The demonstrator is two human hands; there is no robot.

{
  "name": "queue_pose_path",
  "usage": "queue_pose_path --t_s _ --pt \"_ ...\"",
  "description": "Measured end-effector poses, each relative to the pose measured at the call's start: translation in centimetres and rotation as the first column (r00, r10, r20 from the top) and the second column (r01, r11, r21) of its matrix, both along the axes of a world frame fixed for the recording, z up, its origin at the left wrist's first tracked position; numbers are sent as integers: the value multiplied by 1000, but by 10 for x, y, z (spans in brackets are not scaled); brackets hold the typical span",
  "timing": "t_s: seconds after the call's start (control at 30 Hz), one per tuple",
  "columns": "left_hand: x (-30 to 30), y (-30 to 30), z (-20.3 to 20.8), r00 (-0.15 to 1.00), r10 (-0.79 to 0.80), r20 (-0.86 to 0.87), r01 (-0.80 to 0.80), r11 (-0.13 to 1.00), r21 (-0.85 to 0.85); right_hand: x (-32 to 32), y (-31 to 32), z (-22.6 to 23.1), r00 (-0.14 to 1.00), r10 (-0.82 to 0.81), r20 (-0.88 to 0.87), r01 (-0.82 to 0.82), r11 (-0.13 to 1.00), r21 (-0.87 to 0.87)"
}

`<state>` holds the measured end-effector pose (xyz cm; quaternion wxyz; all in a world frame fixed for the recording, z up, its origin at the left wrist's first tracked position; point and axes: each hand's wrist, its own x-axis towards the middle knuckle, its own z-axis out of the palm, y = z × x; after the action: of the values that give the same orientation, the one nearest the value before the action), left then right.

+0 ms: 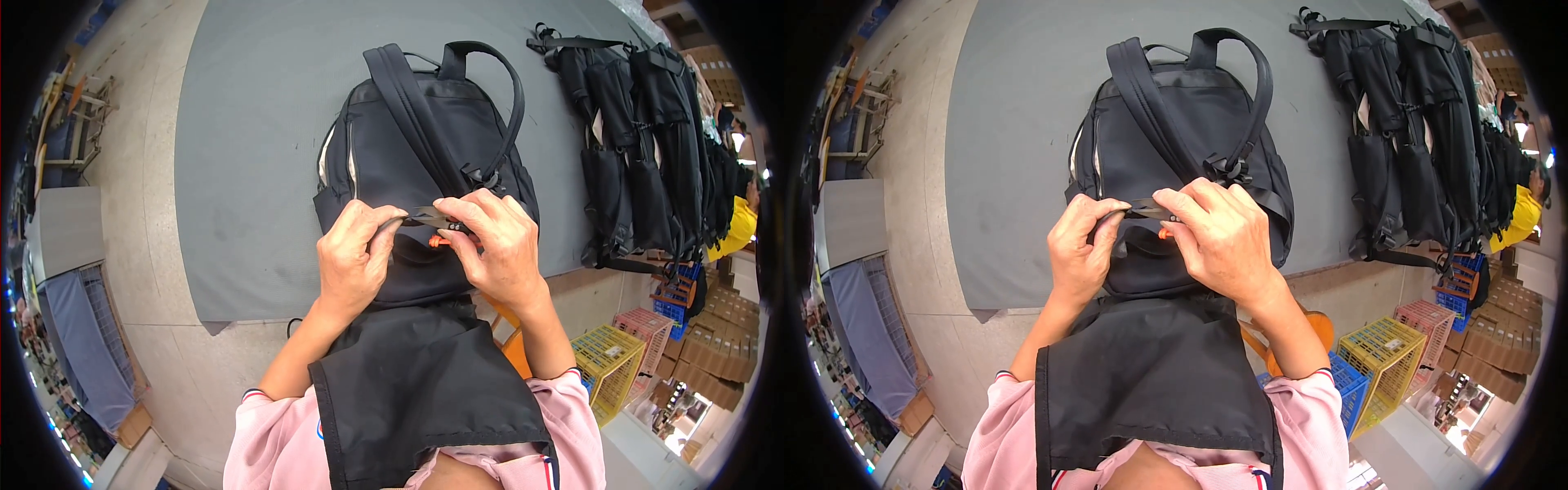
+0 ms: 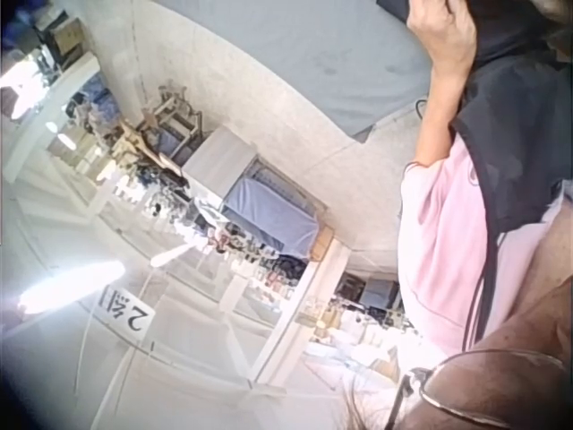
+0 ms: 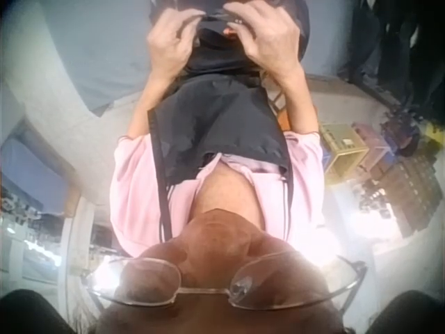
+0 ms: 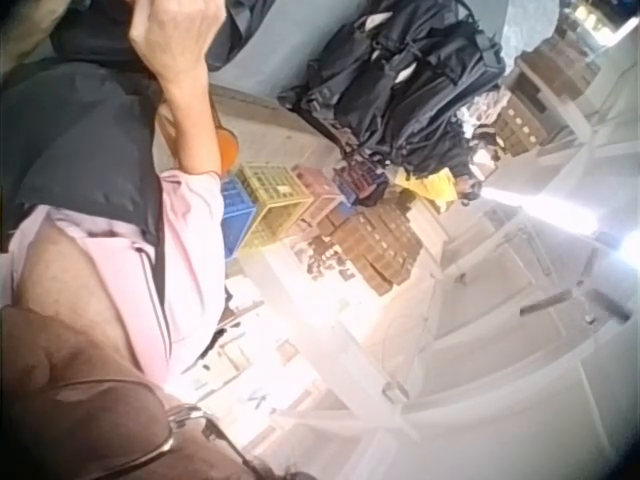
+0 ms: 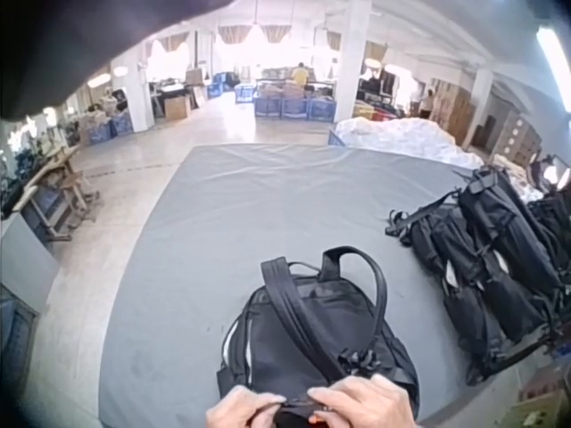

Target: The recorder is inspecting and adjusting various components and straps on multiple black backpacks at a large work table in a factory setting.

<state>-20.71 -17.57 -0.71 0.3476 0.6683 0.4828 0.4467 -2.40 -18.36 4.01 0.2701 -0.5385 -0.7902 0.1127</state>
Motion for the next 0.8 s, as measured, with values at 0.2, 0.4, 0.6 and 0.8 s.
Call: queue_pose_path --t_s 0.2,0.4,0.6,0.8 --pt "-4 1 -3 971 -185 151 204 971 -124 -2 4 -12 931 -27 -365 -95 945 -314" --pt "-3 1 2 728 188 660 438 613 -658 -11 -3 -30 264 -426 -865 -166 863 -477" --pt "4 -5 6 841 97 532 311 718 -622 -20 5 -22 858 -138 -495 32 976 -217" --pt "2 -2 -1 701 206 683 484 565 -668 -28 3 -35 975 -17 -221 67 973 221"
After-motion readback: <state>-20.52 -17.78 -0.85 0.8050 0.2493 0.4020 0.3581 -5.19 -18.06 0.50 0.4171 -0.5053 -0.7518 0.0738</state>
